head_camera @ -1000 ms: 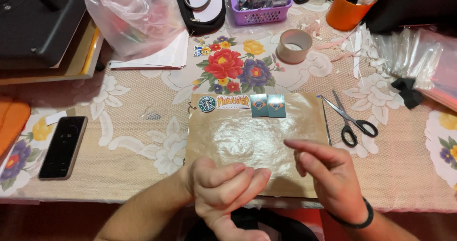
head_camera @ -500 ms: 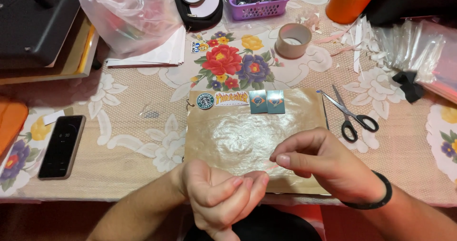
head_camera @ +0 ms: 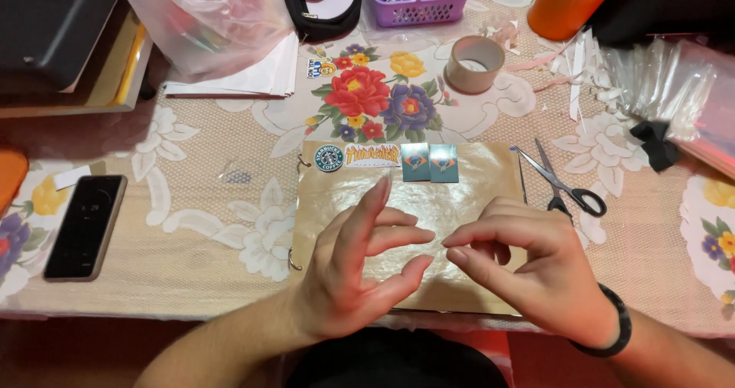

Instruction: The person applies several stickers to the cover of a binder. They use scissors to cut small pieces of tape, which they then use to affix the stickers to the binder's surface.

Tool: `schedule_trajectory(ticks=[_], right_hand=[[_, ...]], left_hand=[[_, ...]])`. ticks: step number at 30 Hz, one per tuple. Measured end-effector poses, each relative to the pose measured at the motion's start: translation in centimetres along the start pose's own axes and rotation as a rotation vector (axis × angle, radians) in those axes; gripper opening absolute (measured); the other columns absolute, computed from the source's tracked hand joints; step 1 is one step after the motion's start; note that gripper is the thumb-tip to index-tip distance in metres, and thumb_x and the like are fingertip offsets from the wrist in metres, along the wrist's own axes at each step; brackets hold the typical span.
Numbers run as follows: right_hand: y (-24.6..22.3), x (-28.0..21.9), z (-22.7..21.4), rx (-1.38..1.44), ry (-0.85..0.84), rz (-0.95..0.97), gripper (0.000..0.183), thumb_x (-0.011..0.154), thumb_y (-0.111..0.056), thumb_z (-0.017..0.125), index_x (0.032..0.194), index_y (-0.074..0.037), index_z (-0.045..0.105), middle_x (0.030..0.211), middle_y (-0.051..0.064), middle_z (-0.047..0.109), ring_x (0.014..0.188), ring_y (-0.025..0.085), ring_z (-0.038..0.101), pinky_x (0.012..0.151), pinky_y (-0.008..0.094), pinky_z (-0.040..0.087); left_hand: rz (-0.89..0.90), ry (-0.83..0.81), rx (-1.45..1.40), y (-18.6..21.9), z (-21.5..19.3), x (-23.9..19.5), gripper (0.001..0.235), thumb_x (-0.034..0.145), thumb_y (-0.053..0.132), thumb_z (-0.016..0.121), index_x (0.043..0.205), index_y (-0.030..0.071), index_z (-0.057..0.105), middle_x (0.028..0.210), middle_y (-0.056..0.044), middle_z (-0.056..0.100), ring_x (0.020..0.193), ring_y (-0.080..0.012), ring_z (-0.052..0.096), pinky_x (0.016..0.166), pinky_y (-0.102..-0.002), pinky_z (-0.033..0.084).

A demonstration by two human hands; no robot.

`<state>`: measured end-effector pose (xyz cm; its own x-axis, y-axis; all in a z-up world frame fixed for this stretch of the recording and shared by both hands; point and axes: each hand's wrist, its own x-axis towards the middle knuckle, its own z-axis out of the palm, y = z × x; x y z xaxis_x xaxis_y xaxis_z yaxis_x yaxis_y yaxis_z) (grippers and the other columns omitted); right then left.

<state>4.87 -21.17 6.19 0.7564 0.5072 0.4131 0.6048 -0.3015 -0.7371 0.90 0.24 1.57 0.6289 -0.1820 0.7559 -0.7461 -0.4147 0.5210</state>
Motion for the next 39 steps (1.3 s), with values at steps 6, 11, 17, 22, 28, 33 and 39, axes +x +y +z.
schedule_trajectory(ticks=[6,11,17,22,28,33,39], right_hand=[[-0.4,0.1,0.1,-0.152,0.019,-0.136,0.007,0.082,-0.017,0.077,0.085,-0.011,0.073,0.06,-0.003,0.058,0.057,0.013,0.049,0.058,0.025,0.043],[0.2,-0.1,0.1,-0.239,0.039,-0.247,0.006,0.085,-0.011,0.075,0.09,-0.01,0.072,0.065,-0.001,0.06,0.06,0.015,0.052,0.063,0.028,0.043],[1.1,-0.5,-0.1,-0.365,0.038,-0.377,0.008,0.089,-0.013,0.07,0.096,-0.011,0.073,0.071,0.0,0.06,0.065,0.021,0.051,0.066,0.031,0.044],[1.7,-0.6,-0.1,-0.485,0.075,-0.554,0.005,0.09,-0.011,0.07,0.094,-0.009,0.073,0.071,0.001,0.059,0.062,0.021,0.049,0.064,0.031,0.047],[1.9,-0.7,-0.9,-0.638,0.073,-0.766,0.01,0.093,-0.012,0.069,0.1,-0.007,0.074,0.075,0.002,0.059,0.065,0.019,0.053,0.062,0.027,0.049],[1.6,-1.0,-2.1,-0.761,0.007,-0.889,0.02,0.096,-0.004,0.06,0.108,-0.006,0.076,0.086,0.0,0.062,0.076,0.016,0.054,0.074,0.025,0.05],[1.0,-0.8,-2.1,-0.765,0.056,-0.943,0.012,0.092,-0.009,0.067,0.099,-0.007,0.078,0.079,0.0,0.06,0.07,0.015,0.052,0.068,0.025,0.05]], left_hand=[[-0.137,-0.045,-0.083,0.3,0.1,0.9,0.085,0.091,0.001,0.08,0.154,-0.003,0.022,0.092,0.002,0.076,0.091,-0.0148,0.073,0.098,-0.028,0.057],[-0.259,-0.073,-0.136,0.7,0.0,1.8,0.086,0.089,0.002,0.076,0.155,0.002,0.022,0.09,0.002,0.075,0.089,-0.0126,0.073,0.099,-0.027,0.055],[-0.366,-0.102,-0.142,0.8,0.1,2.4,0.088,0.085,0.005,0.075,0.155,0.007,0.022,0.089,0.004,0.076,0.089,-0.0119,0.075,0.102,-0.028,0.053],[-0.504,-0.126,-0.227,1.4,-0.4,3.4,0.091,0.08,0.003,0.074,0.155,0.01,0.024,0.08,0.004,0.075,0.083,-0.0096,0.074,0.104,-0.026,0.048],[-0.716,-0.171,-0.466,1.3,-1.0,4.3,0.095,0.076,0.008,0.077,0.157,0.009,0.028,0.072,0.006,0.074,0.074,-0.0026,0.066,0.095,-0.021,0.045],[-0.909,-0.24,-0.77,0.4,-1.1,4.1,0.099,0.071,0.008,0.08,0.156,0.01,0.029,0.076,-0.008,0.076,0.071,-0.0104,0.07,0.078,-0.025,0.055],[-0.925,-0.291,-1.073,-0.5,-0.9,3.2,0.099,0.073,0.006,0.081,0.157,0.009,0.028,0.081,-0.014,0.075,0.075,-0.0128,0.072,0.078,-0.025,0.055]])
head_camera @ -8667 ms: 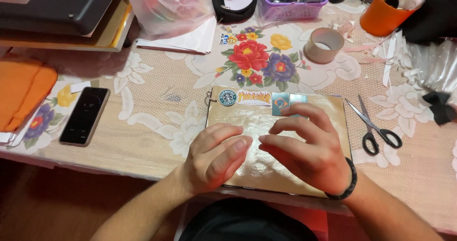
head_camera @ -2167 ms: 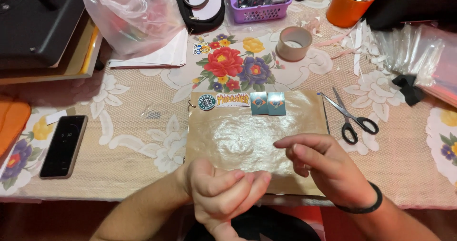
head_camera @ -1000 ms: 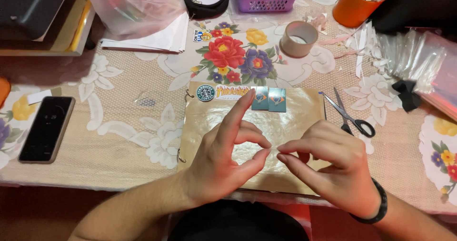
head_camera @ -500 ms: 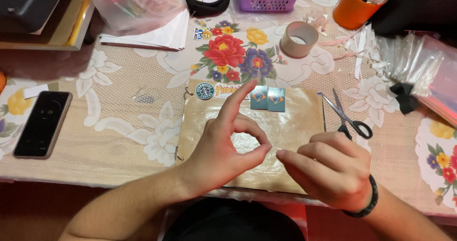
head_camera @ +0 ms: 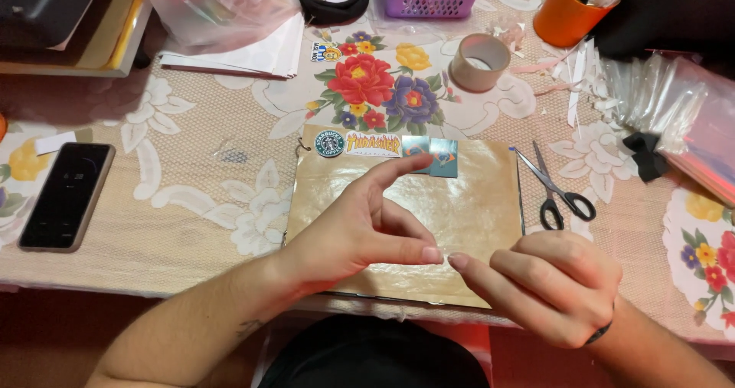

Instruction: The person applies several stickers to the cover of a binder. They use scissors to cut small pieces of tape, which they then use to affix the stickers to the binder's surface.

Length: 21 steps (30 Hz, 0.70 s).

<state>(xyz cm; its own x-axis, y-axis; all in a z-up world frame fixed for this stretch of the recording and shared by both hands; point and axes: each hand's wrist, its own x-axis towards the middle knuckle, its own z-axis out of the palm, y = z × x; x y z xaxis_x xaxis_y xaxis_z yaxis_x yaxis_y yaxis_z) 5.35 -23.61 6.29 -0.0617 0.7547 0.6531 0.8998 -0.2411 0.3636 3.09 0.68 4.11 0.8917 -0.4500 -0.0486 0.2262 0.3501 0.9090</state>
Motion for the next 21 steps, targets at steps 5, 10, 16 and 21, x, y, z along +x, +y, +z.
schedule_trajectory(ticks=[5,10,16,21], right_hand=[[-0.5,-0.5,0.3,0.073,0.018,0.13,0.012,0.091,-0.018,0.071,0.096,-0.008,0.076,0.076,-0.001,0.061,0.068,0.016,0.054,0.068,0.025,0.049],[-1.4,0.2,1.2,0.212,0.107,0.399,0.02,0.078,-0.024,0.085,0.085,-0.01,0.072,0.073,0.002,0.063,0.068,0.02,0.055,0.069,0.031,0.049],[-1.6,1.1,1.0,0.416,0.053,0.557,0.009,0.082,-0.012,0.078,0.088,-0.011,0.072,0.075,0.0,0.064,0.066,0.015,0.055,0.072,0.028,0.046],[-1.7,1.3,1.3,0.445,0.079,0.632,0.011,0.08,-0.01,0.079,0.087,-0.008,0.072,0.074,0.002,0.069,0.065,0.017,0.057,0.073,0.03,0.046]], left_hand=[[0.028,-0.038,-0.032,-0.4,-0.5,-0.1,0.093,0.079,0.012,0.078,0.157,0.006,0.027,0.082,-0.015,0.074,0.075,-0.0161,0.071,0.074,-0.027,0.056],[0.25,0.059,0.291,0.7,0.5,-1.2,0.107,0.068,0.02,0.084,0.156,0.007,0.024,0.103,-0.008,0.075,0.095,-0.0127,0.066,0.089,-0.027,0.054],[0.651,-0.015,0.618,0.6,0.9,-2.0,0.078,0.095,0.006,0.076,0.155,0.004,0.025,0.108,-0.007,0.076,0.105,-0.0187,0.073,0.113,-0.033,0.051],[0.765,0.065,0.674,-0.2,0.9,-1.8,0.068,0.097,0.001,0.075,0.151,0.002,0.033,0.101,-0.005,0.077,0.089,-0.0134,0.069,0.105,-0.03,0.056]])
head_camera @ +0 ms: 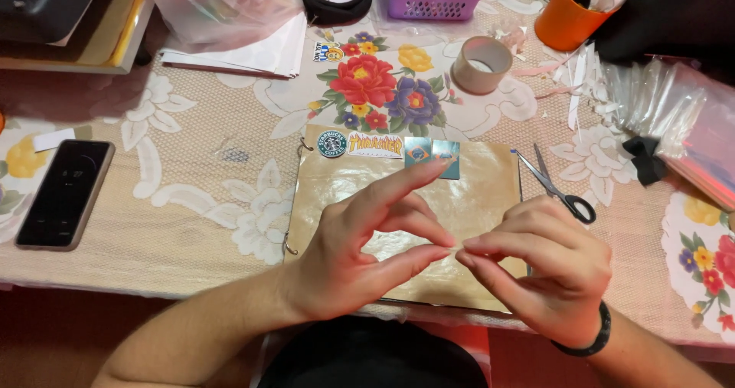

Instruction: The person applies several stickers to the cover of a binder. They use scissors to cut small pieces of tape, which they then use to affix the stickers to the binder's surface.

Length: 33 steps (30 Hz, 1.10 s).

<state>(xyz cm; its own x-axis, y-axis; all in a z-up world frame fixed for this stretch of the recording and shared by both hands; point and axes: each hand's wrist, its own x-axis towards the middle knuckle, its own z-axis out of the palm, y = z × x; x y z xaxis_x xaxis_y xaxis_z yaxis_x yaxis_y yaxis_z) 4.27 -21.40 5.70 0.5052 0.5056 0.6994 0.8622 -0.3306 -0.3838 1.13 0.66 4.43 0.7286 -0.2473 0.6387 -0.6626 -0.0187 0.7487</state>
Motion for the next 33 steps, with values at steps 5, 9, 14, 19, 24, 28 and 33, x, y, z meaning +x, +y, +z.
schedule_trajectory(ticks=[5,9,14,19,24,28,33], right_hand=[[0.5,-0.3,0.5,-0.03,0.024,0.005,0.014,0.079,-0.011,0.082,0.087,-0.006,0.071,0.075,0.004,0.069,0.065,0.018,0.057,0.07,0.03,0.046],[0.5,-0.2,0.8,-0.019,0.023,0.016,0.011,0.08,-0.011,0.08,0.086,-0.006,0.072,0.073,0.003,0.068,0.061,0.017,0.057,0.067,0.03,0.046],[1.0,-1.1,1.1,-0.016,0.006,0.042,0.017,0.082,-0.013,0.077,0.095,-0.003,0.071,0.073,0.005,0.068,0.062,0.019,0.058,0.069,0.032,0.048],[4.1,-4.1,-0.8,-0.015,0.172,0.397,0.055,0.095,-0.023,0.061,0.138,0.01,0.055,0.086,0.016,0.07,0.076,0.017,0.066,0.077,0.027,0.056],[14.8,-12.7,-2.8,-0.734,-0.151,0.51,0.04,0.098,-0.025,0.067,0.131,-0.002,0.071,0.122,0.019,0.069,0.11,0.04,0.061,0.098,0.048,0.046],[19.0,-16.6,-2.9,-0.682,-0.302,0.562,0.041,0.094,-0.028,0.062,0.129,-0.005,0.064,0.124,0.021,0.063,0.116,0.04,0.057,0.097,0.051,0.041],[17.2,-14.0,-3.9,-0.66,-0.443,0.74,0.046,0.09,-0.021,0.061,0.136,-0.013,0.058,0.138,0.019,0.056,0.115,0.044,0.058,0.089,0.057,0.05]], left_hand=[[-0.006,0.07,0.079,-0.5,0.2,-0.2,0.068,0.097,0.005,0.076,0.15,0.003,0.033,0.1,-0.006,0.078,0.086,-0.0138,0.068,0.099,-0.028,0.057],[0.038,0.041,0.166,-1.2,0.1,-0.9,0.079,0.097,0.005,0.081,0.154,0.002,0.027,0.151,-0.013,0.054,0.129,-0.0239,0.074,0.122,-0.033,0.052],[-0.003,0.082,0.109,-1.5,0.6,-0.8,0.071,0.097,0.003,0.076,0.152,0.002,0.03,0.1,-0.006,0.078,0.091,-0.0156,0.07,0.104,-0.03,0.056],[-0.192,0.196,0.118,-1.9,0.7,-1.1,0.072,0.089,0.006,0.079,0.147,0.0,0.037,0.091,0.0,0.078,0.088,-0.0106,0.07,0.107,-0.029,0.051],[-0.433,0.295,-0.02,-4.0,0.0,-2.7,0.054,0.083,0.007,0.078,0.131,0.002,0.054,0.11,-0.006,0.074,0.092,-0.0119,0.072,0.104,-0.028,0.05],[-0.549,0.315,-0.163,-4.8,0.0,-3.5,0.079,0.082,0.004,0.076,0.149,0.002,0.034,0.086,-0.008,0.077,0.094,-0.0136,0.071,0.068,-0.018,0.055],[-0.553,0.343,-0.158,-4.5,0.3,-3.7,0.079,0.08,0.006,0.078,0.147,0.003,0.037,0.089,-0.009,0.078,0.094,-0.0155,0.071,0.095,-0.026,0.052]])
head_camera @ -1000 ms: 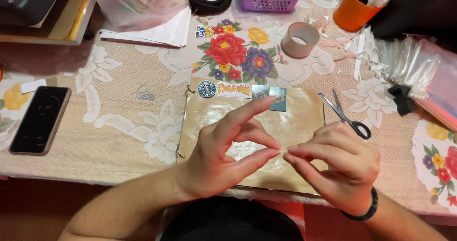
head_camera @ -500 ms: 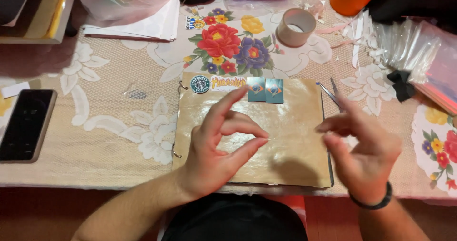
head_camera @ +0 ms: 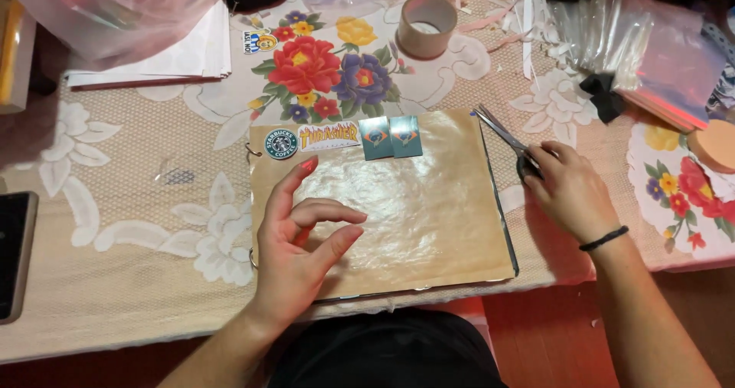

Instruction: The person applies several stickers to the cover of a binder. They use scissors to cut small pieces of tape, which they then use to affix the stickers to the binder's surface.

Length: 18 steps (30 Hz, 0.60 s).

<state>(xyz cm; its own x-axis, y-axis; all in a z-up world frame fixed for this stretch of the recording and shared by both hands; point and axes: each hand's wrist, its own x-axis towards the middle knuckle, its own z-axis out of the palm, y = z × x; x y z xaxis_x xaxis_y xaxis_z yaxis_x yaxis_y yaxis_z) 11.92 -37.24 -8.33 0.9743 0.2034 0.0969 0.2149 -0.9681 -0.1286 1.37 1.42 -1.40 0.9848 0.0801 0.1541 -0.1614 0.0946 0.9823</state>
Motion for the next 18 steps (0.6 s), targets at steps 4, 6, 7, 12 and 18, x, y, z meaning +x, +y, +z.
schedule_trajectory(ticks=[4,6,7,12,18], right_hand=[[0.0,0.9,-0.7,-0.039,-0.01,0.053,0.035,0.094,-0.024,0.059,0.128,-0.02,0.063,0.15,0.008,0.055,0.108,0.042,0.065,0.073,0.056,0.055],[0.3,1.5,-0.7,-0.078,-0.045,0.032,0.034,0.092,-0.034,0.063,0.123,-0.022,0.067,0.128,-0.003,0.068,0.103,0.034,0.068,0.067,0.051,0.055],[0.5,1.6,-0.8,-0.079,-0.042,0.028,0.034,0.092,-0.034,0.063,0.123,-0.022,0.067,0.128,-0.003,0.068,0.103,0.034,0.068,0.067,0.051,0.055],[0.7,1.8,-0.5,-0.235,-0.071,0.115,0.041,0.077,-0.035,0.065,0.116,-0.023,0.071,0.116,0.008,0.069,0.084,0.042,0.07,0.069,0.053,0.058],[-6.3,-2.7,-3.8,0.877,0.09,-0.024,0.041,0.08,0.002,0.074,0.12,0.002,0.063,0.107,0.013,0.073,0.09,0.018,0.073,0.085,0.029,0.062]], left_hand=[[0.066,0.004,-0.004,-0.4,0.2,0.0,0.079,0.08,0.002,0.078,0.146,0.0,0.036,0.085,-0.008,0.077,0.09,-0.016,0.072,0.101,-0.031,0.052],[0.068,0.011,0.0,-0.5,0.2,0.1,0.08,0.079,0.002,0.079,0.146,-0.001,0.036,0.083,-0.008,0.077,0.089,-0.0155,0.071,0.099,-0.029,0.051],[0.072,0.014,0.0,-0.4,0.2,0.2,0.08,0.079,0.002,0.079,0.146,-0.001,0.036,0.083,-0.008,0.077,0.089,-0.0155,0.071,0.099,-0.029,0.051],[0.041,0.029,0.023,0.1,0.5,0.1,0.081,0.078,0.002,0.08,0.147,0.0,0.036,0.082,-0.007,0.077,0.087,-0.0117,0.071,0.057,-0.013,0.053],[-0.014,0.033,-0.033,0.7,1.1,0.7,0.068,0.078,0.005,0.081,0.139,0.004,0.05,0.095,-0.004,0.078,0.097,-0.0062,0.071,0.113,-0.03,0.039]])
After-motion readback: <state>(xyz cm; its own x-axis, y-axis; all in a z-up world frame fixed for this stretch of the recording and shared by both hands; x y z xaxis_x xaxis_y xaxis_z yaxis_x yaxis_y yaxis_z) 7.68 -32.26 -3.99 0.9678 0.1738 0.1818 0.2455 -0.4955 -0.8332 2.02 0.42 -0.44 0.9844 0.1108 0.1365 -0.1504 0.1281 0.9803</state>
